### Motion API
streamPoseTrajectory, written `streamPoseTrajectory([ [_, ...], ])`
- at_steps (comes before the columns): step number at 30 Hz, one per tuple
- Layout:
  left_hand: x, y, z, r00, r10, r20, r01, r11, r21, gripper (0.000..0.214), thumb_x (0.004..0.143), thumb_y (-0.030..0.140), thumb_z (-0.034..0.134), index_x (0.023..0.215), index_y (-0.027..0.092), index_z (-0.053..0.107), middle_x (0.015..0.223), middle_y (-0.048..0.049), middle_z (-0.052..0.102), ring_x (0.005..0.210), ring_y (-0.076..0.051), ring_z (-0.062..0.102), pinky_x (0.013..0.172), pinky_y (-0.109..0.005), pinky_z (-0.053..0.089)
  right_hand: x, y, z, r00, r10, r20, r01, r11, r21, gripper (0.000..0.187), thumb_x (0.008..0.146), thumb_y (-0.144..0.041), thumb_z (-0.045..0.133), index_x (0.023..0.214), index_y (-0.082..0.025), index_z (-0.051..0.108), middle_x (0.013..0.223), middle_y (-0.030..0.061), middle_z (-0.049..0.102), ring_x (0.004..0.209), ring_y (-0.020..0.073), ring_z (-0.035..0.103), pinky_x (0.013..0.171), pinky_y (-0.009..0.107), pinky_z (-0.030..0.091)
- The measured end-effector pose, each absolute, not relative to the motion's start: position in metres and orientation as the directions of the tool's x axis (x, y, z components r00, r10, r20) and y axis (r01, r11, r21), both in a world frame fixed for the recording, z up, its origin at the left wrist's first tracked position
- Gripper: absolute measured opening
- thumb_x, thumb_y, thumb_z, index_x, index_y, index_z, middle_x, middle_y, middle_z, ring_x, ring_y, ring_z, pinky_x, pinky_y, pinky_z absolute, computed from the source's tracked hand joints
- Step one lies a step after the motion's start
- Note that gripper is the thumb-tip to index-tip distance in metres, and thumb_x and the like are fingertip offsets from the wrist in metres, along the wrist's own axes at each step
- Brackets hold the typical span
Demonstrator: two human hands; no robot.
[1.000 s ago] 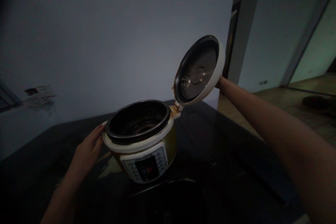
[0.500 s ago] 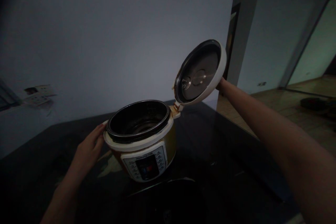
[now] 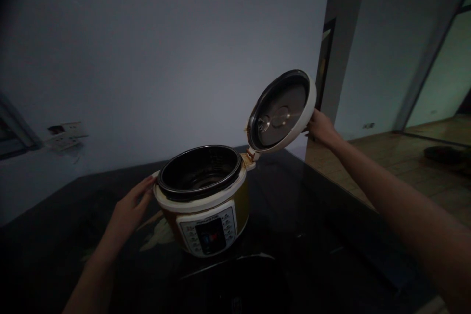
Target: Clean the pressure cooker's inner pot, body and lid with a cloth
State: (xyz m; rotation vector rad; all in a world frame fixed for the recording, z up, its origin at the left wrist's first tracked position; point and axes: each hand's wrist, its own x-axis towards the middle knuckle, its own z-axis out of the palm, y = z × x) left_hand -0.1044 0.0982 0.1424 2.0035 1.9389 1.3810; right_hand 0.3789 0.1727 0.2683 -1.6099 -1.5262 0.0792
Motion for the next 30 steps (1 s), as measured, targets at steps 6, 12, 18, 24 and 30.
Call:
streamPoseTrajectory([
  [6,-0.097,0.092,0.149,-0.261,0.811,0.524,0.729,-0.19,0.657,0.052,0.085,0.045,0.043,0.119,0.012,0.064,0.128,-0.0142,0.063,0.122,-0.026,0.056,0.106,-0.042,0.041,0.379,0.107,0.224,0.042,0.919,0.391,0.863,0.163,-0.477,0.024,0.093,-0.018,0.046,0.075,-0.015,0.06,0.069,0.0118,0.066,0.058,0.0147,0.059,0.057,0.028,0.04],
  [12,-0.087,0.091,0.186,-0.257,0.72,0.644,0.787,-0.23,0.572,0.043,0.084,0.032,0.042,0.113,0.012,0.067,0.119,-0.012,0.068,0.114,-0.024,0.061,0.101,-0.036,0.043,0.302,0.056,0.239,-0.247,0.848,0.469,0.87,0.407,-0.277,0.015,0.088,-0.023,0.051,0.084,-0.023,0.065,0.082,0.004,0.07,0.075,0.0189,0.065,0.064,0.029,0.043],
  [18,-0.076,0.126,0.241,-0.219,0.867,0.448,0.919,0.029,0.394,0.045,0.09,0.029,0.036,0.128,0.014,0.055,0.121,-0.0124,0.066,0.105,-0.02,0.064,0.09,-0.03,0.047,0.228,0.103,0.255,-0.315,0.834,0.452,0.906,0.406,-0.117,0.027,0.096,-0.028,0.044,0.104,-0.018,0.067,0.102,0.0086,0.071,0.097,0.0229,0.065,0.079,0.029,0.045],
  [24,-0.075,0.156,0.255,-0.145,0.986,0.08,0.945,0.114,0.307,0.033,0.081,0.032,0.058,0.104,0.012,0.07,0.083,-0.013,0.075,0.071,-0.02,0.069,0.063,-0.025,0.05,0.196,0.155,0.243,-0.199,0.939,0.279,0.977,0.212,-0.017,0.032,0.094,-0.028,0.048,0.114,-0.008,0.062,0.111,0.0232,0.065,0.106,0.0319,0.063,0.083,0.037,0.048],
  [30,-0.08,0.171,0.249,-0.09,0.996,0.0,0.967,0.087,0.241,0.029,0.079,0.03,0.061,0.1,0.014,0.071,0.082,-0.0138,0.074,0.067,-0.02,0.068,0.057,-0.025,0.049,0.194,0.172,0.241,-0.161,0.969,0.189,0.986,0.167,-0.016,0.037,0.088,-0.031,0.059,0.117,-0.009,0.063,0.118,0.0234,0.063,0.108,0.0322,0.062,0.084,0.038,0.05],
])
